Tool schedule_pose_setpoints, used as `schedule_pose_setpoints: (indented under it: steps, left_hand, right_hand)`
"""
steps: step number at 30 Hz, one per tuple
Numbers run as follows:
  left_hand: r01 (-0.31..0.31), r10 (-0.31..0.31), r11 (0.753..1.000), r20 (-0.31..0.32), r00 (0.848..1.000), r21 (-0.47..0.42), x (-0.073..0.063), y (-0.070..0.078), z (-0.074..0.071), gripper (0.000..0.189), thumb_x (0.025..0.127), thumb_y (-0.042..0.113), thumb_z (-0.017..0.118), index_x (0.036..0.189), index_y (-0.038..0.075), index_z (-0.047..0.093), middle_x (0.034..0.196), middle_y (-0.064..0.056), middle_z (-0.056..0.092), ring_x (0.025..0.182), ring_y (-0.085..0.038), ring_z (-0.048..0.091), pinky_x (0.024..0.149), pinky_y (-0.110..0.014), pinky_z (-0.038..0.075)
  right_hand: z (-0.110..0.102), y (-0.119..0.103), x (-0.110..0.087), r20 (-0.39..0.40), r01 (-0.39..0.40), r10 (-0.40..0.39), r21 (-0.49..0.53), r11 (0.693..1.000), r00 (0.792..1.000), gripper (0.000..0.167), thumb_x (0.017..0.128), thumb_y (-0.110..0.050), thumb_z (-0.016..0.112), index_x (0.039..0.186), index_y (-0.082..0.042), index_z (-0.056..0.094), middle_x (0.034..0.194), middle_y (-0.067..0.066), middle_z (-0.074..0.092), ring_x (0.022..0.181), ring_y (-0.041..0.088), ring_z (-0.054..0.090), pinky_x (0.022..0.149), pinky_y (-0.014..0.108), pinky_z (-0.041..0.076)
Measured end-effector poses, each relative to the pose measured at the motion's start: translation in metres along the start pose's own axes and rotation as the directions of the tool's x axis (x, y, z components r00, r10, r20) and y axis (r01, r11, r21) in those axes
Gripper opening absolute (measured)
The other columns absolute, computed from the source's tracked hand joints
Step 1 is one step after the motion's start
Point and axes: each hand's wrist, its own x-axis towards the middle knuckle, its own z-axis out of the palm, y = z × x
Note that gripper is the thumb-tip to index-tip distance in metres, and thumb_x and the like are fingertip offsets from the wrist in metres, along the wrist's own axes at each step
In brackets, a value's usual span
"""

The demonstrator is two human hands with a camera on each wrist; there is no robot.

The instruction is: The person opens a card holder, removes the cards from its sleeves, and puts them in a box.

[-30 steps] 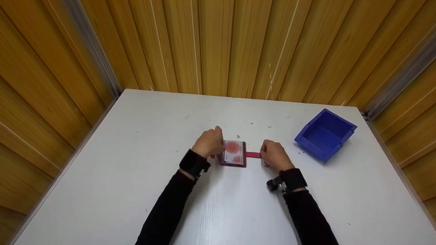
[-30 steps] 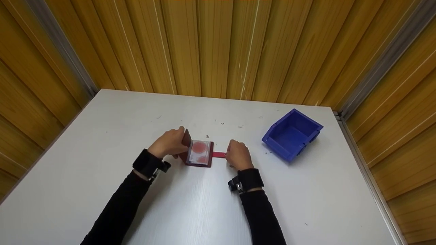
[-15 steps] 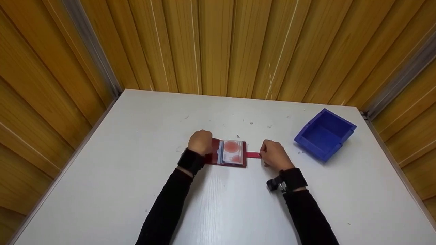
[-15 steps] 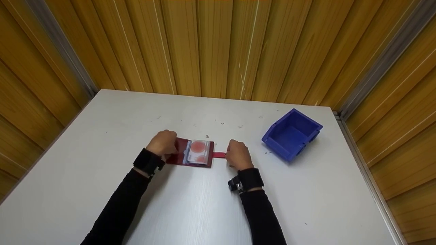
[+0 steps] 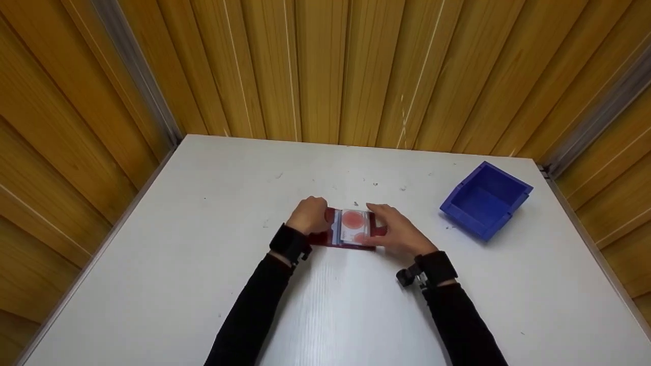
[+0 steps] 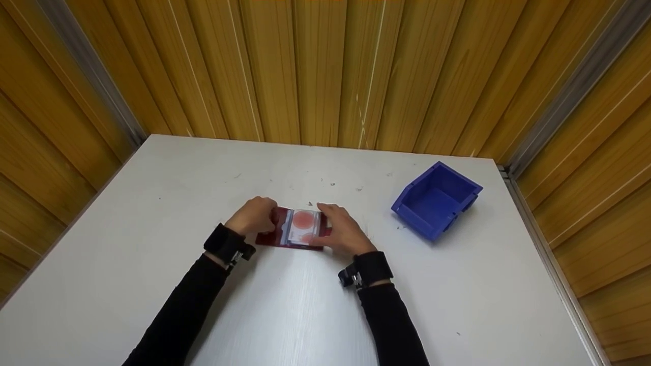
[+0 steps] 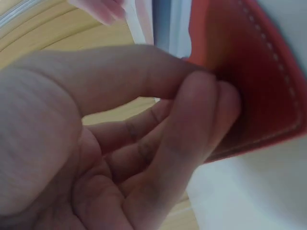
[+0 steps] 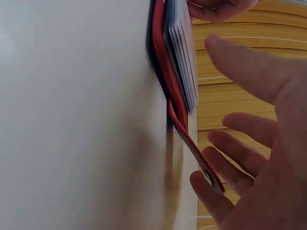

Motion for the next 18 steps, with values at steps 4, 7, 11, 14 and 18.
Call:
schedule_pose_setpoints:
  steps: [4, 7, 11, 14, 18]
  left_hand:
    - [-0.028, 0.028, 1.0, -0.014, 1.0, -0.009, 0.001, 0.007, 0.004, 0.012, 0.08, 0.004, 0.077, 0.078, -0.002, 0.067, 0.075, -0.009, 0.06, 0.067, -0.02, 0.047, 0.064, -0.033, 0.046]
    - [-0.042, 0.042, 0.999, -0.025, 0.999, -0.022, 0.002, 0.012, 0.008, 0.017, 0.077, 0.003, 0.078, 0.072, 0.002, 0.063, 0.072, -0.007, 0.058, 0.067, -0.02, 0.047, 0.062, -0.032, 0.044]
    - [-0.046, 0.044, 0.997, -0.035, 0.998, -0.06, 0.004, 0.017, 0.015, 0.024, 0.078, 0.006, 0.079, 0.067, 0.008, 0.058, 0.068, -0.003, 0.054, 0.065, -0.019, 0.048, 0.06, -0.03, 0.042]
    - [-0.05, 0.047, 0.994, -0.035, 0.998, -0.096, 0.006, 0.019, 0.021, 0.024, 0.081, 0.006, 0.076, 0.066, 0.008, 0.057, 0.066, -0.001, 0.051, 0.065, -0.018, 0.047, 0.06, -0.029, 0.039]
    - [-0.054, 0.047, 0.977, -0.038, 0.998, -0.208, 0.008, 0.023, 0.03, 0.015, 0.087, 0.009, 0.072, 0.074, 0.005, 0.067, 0.07, 0.001, 0.056, 0.067, -0.016, 0.049, 0.063, -0.027, 0.04]
  right_hand:
    - [0.001, 0.0, 0.001, 0.038, 0.004, -0.004, 0.009, 1.0, 0.999, 0.097, 0.079, -0.034, 0.091, 0.159, -0.011, 0.041, 0.153, 0.014, 0.05, 0.133, 0.031, 0.048, 0.116, 0.054, 0.039]
    - [-0.004, 0.004, 0.0, 0.039, 0.023, -0.022, -0.014, 1.0, 0.999, 0.096, 0.077, -0.03, 0.093, 0.156, -0.007, 0.044, 0.149, 0.015, 0.054, 0.129, 0.031, 0.052, 0.115, 0.054, 0.041]
    - [-0.013, 0.011, -0.001, 0.041, 0.0, 0.001, -0.021, 1.0, 0.999, 0.094, 0.075, -0.025, 0.094, 0.155, -0.007, 0.047, 0.144, 0.015, 0.058, 0.125, 0.031, 0.054, 0.114, 0.053, 0.042]
    - [-0.017, 0.016, -0.002, 0.047, -0.021, 0.022, -0.024, 0.999, 0.999, 0.094, 0.074, -0.025, 0.095, 0.154, -0.008, 0.048, 0.143, 0.014, 0.059, 0.124, 0.031, 0.054, 0.114, 0.053, 0.042]
    - [-0.019, 0.02, -0.002, 0.057, -0.009, 0.011, -0.037, 0.999, 0.998, 0.094, 0.074, -0.028, 0.095, 0.154, -0.008, 0.049, 0.145, 0.015, 0.058, 0.127, 0.032, 0.052, 0.114, 0.055, 0.041]
